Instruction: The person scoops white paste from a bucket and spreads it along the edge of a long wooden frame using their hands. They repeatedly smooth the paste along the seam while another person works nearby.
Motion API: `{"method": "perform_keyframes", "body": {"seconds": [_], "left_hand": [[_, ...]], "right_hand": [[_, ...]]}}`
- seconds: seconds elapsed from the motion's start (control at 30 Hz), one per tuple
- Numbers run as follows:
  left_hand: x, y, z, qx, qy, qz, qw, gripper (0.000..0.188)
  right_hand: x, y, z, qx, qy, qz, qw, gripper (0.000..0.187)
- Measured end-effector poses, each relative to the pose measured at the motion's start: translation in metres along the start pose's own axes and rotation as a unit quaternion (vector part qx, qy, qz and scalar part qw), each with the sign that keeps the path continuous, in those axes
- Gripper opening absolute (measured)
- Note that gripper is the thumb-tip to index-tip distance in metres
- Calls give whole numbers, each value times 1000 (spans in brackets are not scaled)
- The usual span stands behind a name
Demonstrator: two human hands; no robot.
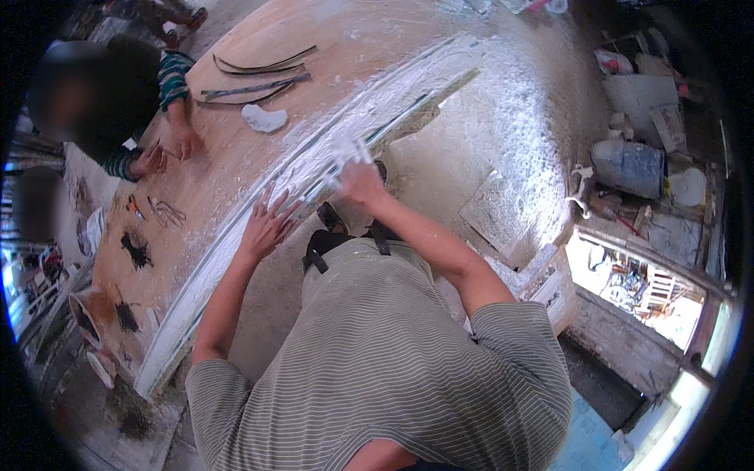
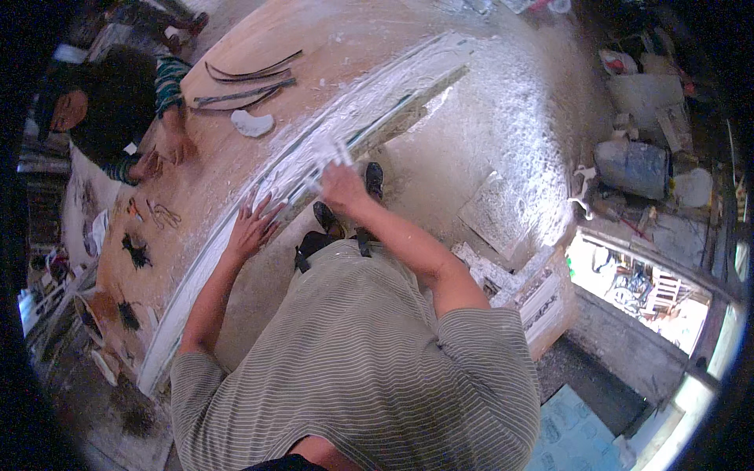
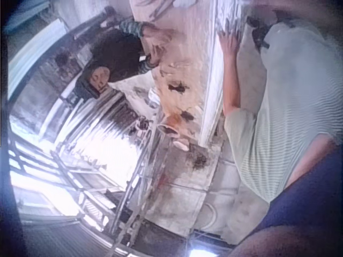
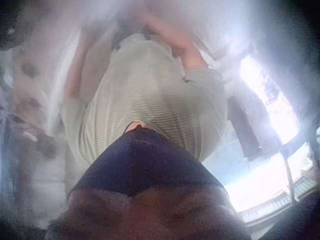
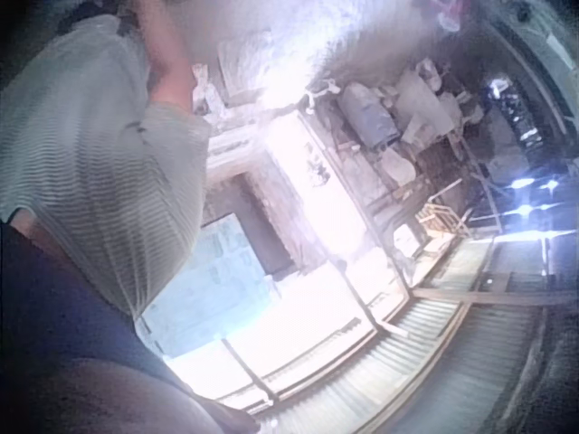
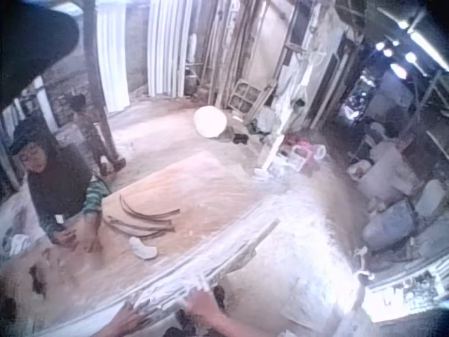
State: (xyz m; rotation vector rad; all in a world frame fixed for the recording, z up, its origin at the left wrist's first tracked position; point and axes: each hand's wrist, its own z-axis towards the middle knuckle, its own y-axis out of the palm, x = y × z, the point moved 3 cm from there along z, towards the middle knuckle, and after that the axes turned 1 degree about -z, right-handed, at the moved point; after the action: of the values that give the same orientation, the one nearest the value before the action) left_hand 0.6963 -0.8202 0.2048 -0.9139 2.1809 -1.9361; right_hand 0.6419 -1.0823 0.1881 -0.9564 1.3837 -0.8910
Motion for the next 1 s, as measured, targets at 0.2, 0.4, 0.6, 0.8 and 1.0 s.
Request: {"method": "perform_keyframes", "body": {"seconds": [0.2, 0.4, 0.6, 0.8, 1.0], "left_hand": [[-14, 4, 6, -97, 19, 21, 995, 50], [5, -1, 66, -48, 81, 29, 995, 52], [47, 1, 175, 44, 148, 31, 988, 58], [97, -13, 306, 107, 168, 57, 978, 57], [139, -20, 422, 153, 142, 55, 976, 55]], "right_hand": [[-54, -10, -22, 74, 80, -51, 993, 79], [-24, -31, 1, -37, 253, 57, 965, 67], [69, -63, 22, -41, 357, 8, 933, 74], [188, -122, 44, -47, 473, 92, 875, 71], [383, -168, 73, -36, 498, 61, 864, 75]]}}
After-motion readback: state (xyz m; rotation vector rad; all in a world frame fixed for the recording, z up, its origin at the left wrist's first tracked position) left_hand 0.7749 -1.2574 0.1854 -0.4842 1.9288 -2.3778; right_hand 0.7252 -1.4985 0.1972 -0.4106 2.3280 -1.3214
